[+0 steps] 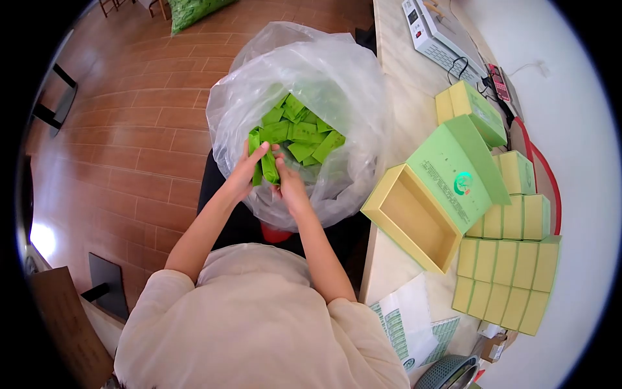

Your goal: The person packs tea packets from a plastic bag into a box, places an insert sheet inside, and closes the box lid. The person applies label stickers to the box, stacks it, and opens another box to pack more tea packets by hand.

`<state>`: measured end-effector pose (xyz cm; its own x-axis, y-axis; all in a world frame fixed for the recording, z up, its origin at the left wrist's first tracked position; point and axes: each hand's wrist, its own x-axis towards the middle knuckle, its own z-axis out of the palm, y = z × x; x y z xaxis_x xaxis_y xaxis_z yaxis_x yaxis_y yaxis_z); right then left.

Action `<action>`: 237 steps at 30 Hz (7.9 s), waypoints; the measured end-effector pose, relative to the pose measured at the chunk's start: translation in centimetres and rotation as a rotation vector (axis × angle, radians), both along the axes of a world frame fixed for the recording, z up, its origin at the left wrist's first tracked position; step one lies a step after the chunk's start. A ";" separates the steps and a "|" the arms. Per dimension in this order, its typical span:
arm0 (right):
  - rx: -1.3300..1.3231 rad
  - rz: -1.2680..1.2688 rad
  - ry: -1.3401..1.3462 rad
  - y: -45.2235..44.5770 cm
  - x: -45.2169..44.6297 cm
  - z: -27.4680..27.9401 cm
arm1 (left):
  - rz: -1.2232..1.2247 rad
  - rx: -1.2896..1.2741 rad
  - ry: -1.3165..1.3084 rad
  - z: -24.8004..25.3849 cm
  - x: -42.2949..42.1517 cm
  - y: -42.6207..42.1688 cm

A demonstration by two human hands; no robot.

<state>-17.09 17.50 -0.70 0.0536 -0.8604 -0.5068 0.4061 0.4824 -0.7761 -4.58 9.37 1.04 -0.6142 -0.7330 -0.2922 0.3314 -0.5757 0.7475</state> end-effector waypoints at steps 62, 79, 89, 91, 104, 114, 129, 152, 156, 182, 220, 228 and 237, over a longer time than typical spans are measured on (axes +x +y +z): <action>-0.046 0.231 1.770 -9.5 -0.6 -3.9 | 0.104 0.167 -0.044 -1.4 5.7 0.5; 0.049 -0.342 1.559 -9.3 -5.8 -1.3 | 0.177 0.157 -0.054 -0.8 5.8 0.0; -0.130 -0.288 1.393 -9.4 -8.0 -2.9 | 0.122 0.176 -0.063 -1.4 4.9 0.2; -0.261 -0.429 1.087 -8.7 -8.6 -4.1 | 0.139 0.166 -0.069 -1.4 4.7 0.4; -0.092 -0.790 1.326 -7.3 -12.6 -1.8 | 0.083 0.174 -0.056 -1.5 4.3 1.1; -0.081 -0.507 0.180 -3.8 -7.9 4.0 | 0.081 0.197 -0.032 -1.8 4.1 1.2; -0.191 0.188 0.719 3.2 -0.3 5.9 | -0.092 -0.170 0.028 3.5 2.8 1.9; -0.188 -0.488 0.111 2.1 -1.4 9.2 | -0.248 -0.270 -0.075 5.3 2.5 4.0; -0.207 -0.605 -0.137 1.4 -0.6 5.4 | -0.273 -0.119 -0.025 4.0 1.6 5.3; -0.975 0.160 1.295 3.3 4.9 9.4 | -0.094 0.025 -0.129 4.6 5.0 1.0; -0.890 -0.500 1.156 4.2 8.2 8.5 | 0.621 0.109 0.333 7.4 3.0 0.8; -0.818 -0.417 1.083 4.5 8.8 8.7 | 0.525 -0.159 0.355 6.9 4.0 1.0; -0.883 -0.411 1.579 2.4 5.7 13.1 | 0.401 -0.077 0.134 10.1 -0.2 4.0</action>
<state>-11.44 19.86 12.40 -0.2183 -0.7053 0.6745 -0.8825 -0.1524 -0.4449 -4.82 13.35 11.10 -0.3046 -0.9381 -0.1649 0.6147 -0.3259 0.7183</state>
